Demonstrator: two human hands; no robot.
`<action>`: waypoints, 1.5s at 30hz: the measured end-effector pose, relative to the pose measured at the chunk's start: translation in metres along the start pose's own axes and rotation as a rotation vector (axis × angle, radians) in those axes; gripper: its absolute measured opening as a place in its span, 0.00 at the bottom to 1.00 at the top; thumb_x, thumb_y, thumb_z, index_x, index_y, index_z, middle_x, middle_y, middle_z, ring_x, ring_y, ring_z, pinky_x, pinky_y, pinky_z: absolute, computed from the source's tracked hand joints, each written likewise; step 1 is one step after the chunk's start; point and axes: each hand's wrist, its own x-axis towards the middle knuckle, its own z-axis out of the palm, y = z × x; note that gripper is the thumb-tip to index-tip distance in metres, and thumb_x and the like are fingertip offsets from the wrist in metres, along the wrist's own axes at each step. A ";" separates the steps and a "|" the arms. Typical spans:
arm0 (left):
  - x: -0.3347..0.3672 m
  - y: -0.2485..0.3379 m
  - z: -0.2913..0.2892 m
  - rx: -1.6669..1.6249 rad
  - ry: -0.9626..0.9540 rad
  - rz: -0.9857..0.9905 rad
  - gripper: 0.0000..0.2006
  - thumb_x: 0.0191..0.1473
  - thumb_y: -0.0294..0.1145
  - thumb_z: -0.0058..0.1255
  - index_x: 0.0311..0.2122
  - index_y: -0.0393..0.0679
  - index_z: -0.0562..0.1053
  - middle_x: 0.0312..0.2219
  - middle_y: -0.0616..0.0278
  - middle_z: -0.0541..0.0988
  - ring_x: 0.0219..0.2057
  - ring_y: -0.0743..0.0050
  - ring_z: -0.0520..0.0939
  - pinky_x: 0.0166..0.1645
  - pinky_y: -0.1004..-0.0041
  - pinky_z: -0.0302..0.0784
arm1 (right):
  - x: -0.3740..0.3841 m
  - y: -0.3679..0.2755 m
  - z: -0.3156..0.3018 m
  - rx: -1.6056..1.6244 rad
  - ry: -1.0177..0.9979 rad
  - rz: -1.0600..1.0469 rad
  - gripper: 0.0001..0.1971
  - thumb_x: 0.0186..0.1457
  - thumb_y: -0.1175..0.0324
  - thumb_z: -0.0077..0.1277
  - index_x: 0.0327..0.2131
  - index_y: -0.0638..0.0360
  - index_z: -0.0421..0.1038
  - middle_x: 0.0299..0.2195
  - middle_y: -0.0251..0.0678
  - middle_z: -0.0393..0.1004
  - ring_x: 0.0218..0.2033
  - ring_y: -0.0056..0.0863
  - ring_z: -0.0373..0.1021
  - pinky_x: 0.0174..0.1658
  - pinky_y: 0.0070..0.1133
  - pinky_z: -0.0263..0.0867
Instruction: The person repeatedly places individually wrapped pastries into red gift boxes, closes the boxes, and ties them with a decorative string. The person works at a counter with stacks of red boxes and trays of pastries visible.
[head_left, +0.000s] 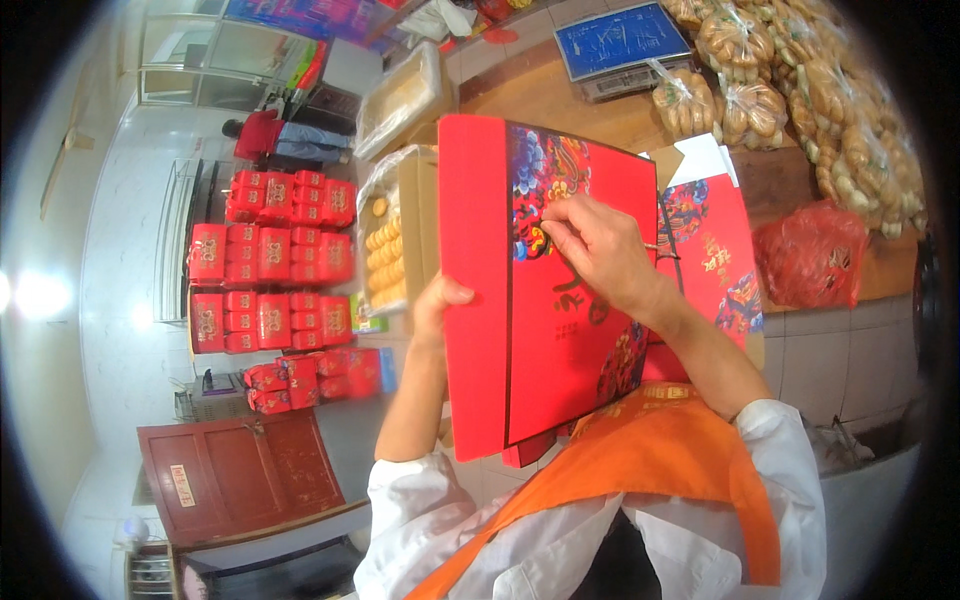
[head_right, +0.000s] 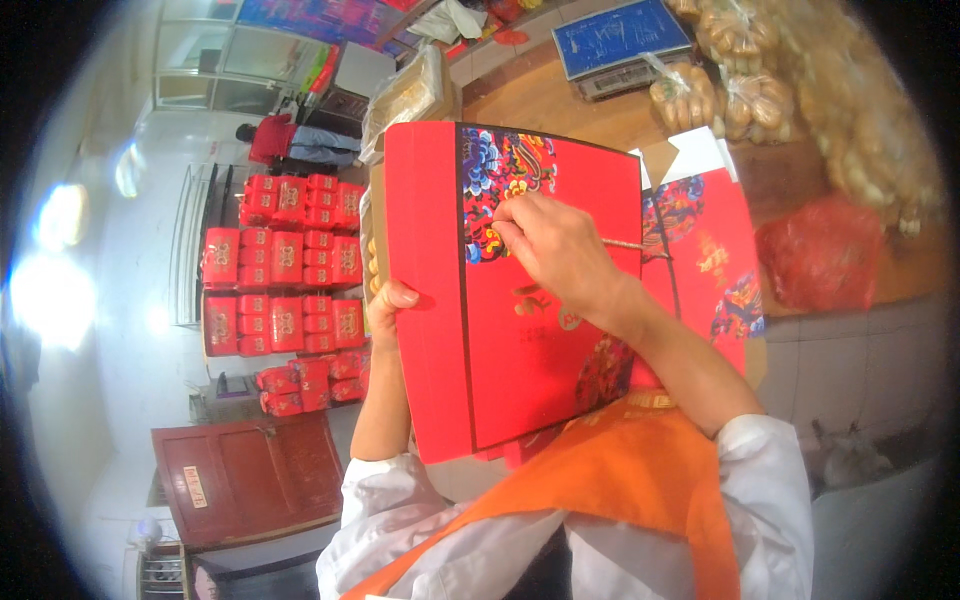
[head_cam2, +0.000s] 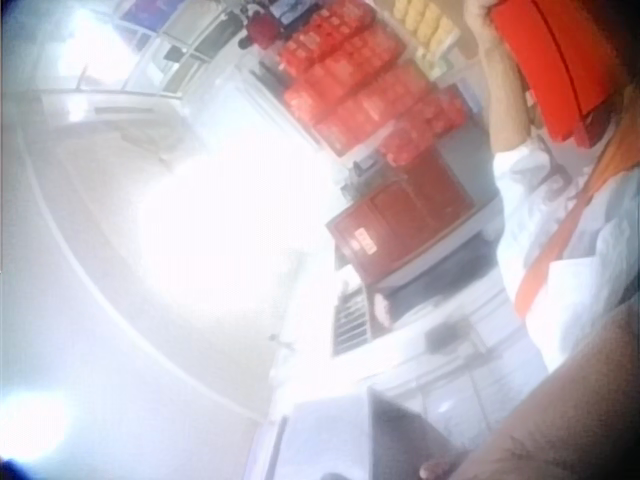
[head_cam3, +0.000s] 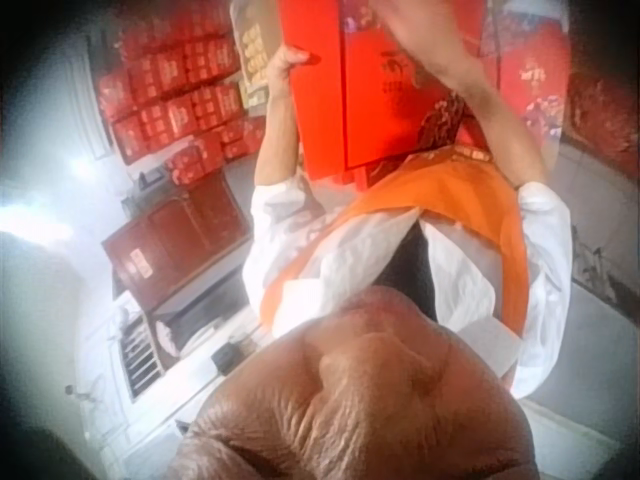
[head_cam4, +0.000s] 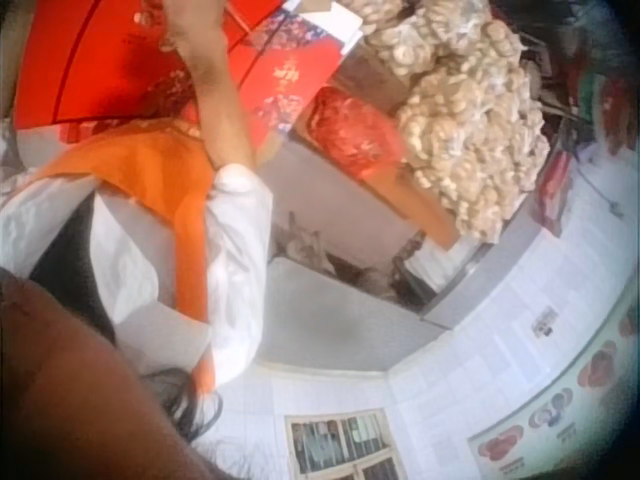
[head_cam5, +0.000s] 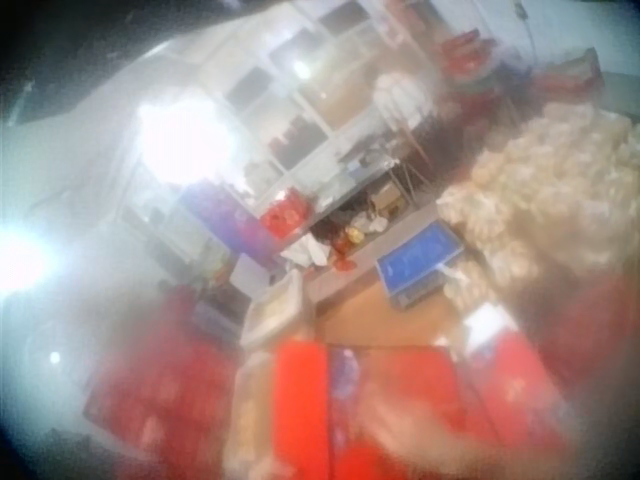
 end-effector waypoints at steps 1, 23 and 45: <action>0.001 -0.001 -0.007 0.012 -0.012 -0.008 0.27 0.34 0.27 0.42 0.46 0.39 0.64 0.33 0.61 0.73 0.33 0.71 0.74 0.41 0.73 0.70 | 0.000 -0.002 -0.001 -0.020 0.004 -0.027 0.04 0.48 0.75 0.50 0.29 0.62 0.67 0.24 0.39 0.69 0.24 0.35 0.68 0.27 0.24 0.64; 0.070 -0.030 0.057 0.129 -0.418 -0.153 0.19 0.58 0.47 0.36 0.46 0.44 0.66 0.39 0.61 0.73 0.41 0.77 0.73 0.48 0.74 0.68 | -0.002 0.104 -0.018 0.516 -0.233 0.744 0.05 0.50 0.72 0.50 0.28 0.65 0.69 0.22 0.37 0.71 0.21 0.19 0.68 0.26 0.20 0.63; 0.072 -0.040 0.007 1.902 -0.366 0.651 0.10 0.45 0.29 0.45 0.34 0.38 0.69 0.30 0.50 0.73 0.32 0.53 0.76 0.38 0.58 0.71 | -0.189 0.107 -0.090 -0.697 -0.231 0.195 0.06 0.44 0.76 0.51 0.29 0.59 0.68 0.25 0.38 0.65 0.31 0.38 0.63 0.31 0.30 0.57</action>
